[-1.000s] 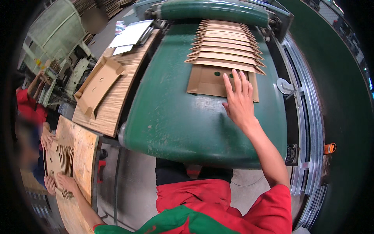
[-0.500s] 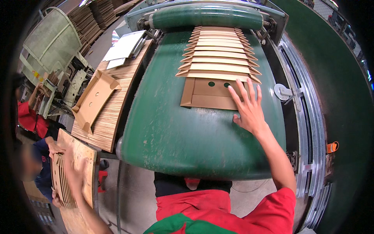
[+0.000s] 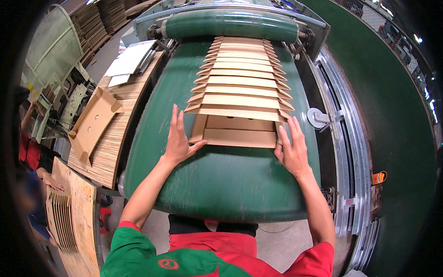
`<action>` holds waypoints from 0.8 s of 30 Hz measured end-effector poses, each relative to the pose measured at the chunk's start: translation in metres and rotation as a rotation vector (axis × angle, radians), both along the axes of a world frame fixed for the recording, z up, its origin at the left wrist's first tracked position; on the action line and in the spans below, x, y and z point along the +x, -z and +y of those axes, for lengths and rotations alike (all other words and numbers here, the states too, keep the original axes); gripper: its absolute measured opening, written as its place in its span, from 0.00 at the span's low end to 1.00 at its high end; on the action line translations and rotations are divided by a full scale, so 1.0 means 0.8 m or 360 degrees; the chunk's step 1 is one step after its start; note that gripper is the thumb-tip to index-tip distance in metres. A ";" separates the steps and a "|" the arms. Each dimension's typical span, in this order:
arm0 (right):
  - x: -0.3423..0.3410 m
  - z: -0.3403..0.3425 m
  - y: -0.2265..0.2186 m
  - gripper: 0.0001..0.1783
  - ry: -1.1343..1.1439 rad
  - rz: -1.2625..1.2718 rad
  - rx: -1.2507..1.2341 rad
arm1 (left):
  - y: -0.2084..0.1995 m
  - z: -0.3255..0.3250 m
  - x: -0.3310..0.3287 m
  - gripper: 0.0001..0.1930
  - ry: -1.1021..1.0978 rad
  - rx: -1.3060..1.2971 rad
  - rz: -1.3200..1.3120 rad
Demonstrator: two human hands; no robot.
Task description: The person repeatedly picks stacks of flat cardboard pieces from a table and places them onto a moving conveyor belt. They align the pieces on the belt and then transfer them to a nearby table. The task is performed continuously throughout the clip.
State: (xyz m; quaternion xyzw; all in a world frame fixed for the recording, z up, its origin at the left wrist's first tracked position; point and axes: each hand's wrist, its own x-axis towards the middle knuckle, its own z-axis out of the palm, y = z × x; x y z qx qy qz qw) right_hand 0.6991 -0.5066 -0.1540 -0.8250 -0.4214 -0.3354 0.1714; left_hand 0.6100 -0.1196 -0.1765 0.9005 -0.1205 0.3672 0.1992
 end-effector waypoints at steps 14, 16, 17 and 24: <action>0.132 0.085 -0.003 0.29 0.0555 -0.0017 0.0234 | -0.069 -0.032 0.173 0.31 -0.0409 -0.0213 0.0180; 0.149 0.083 0.003 0.28 0.0544 -0.0047 0.0252 | -0.063 -0.028 0.174 0.31 -0.0251 -0.0221 -0.0016; 0.154 0.082 0.003 0.27 0.0540 -0.0062 0.0282 | -0.060 -0.028 0.170 0.35 -0.0196 -0.0051 -0.0110; 0.106 0.089 -0.021 0.39 0.0619 -0.0228 0.0086 | -0.029 -0.061 0.155 0.27 -0.0430 0.0971 -0.0102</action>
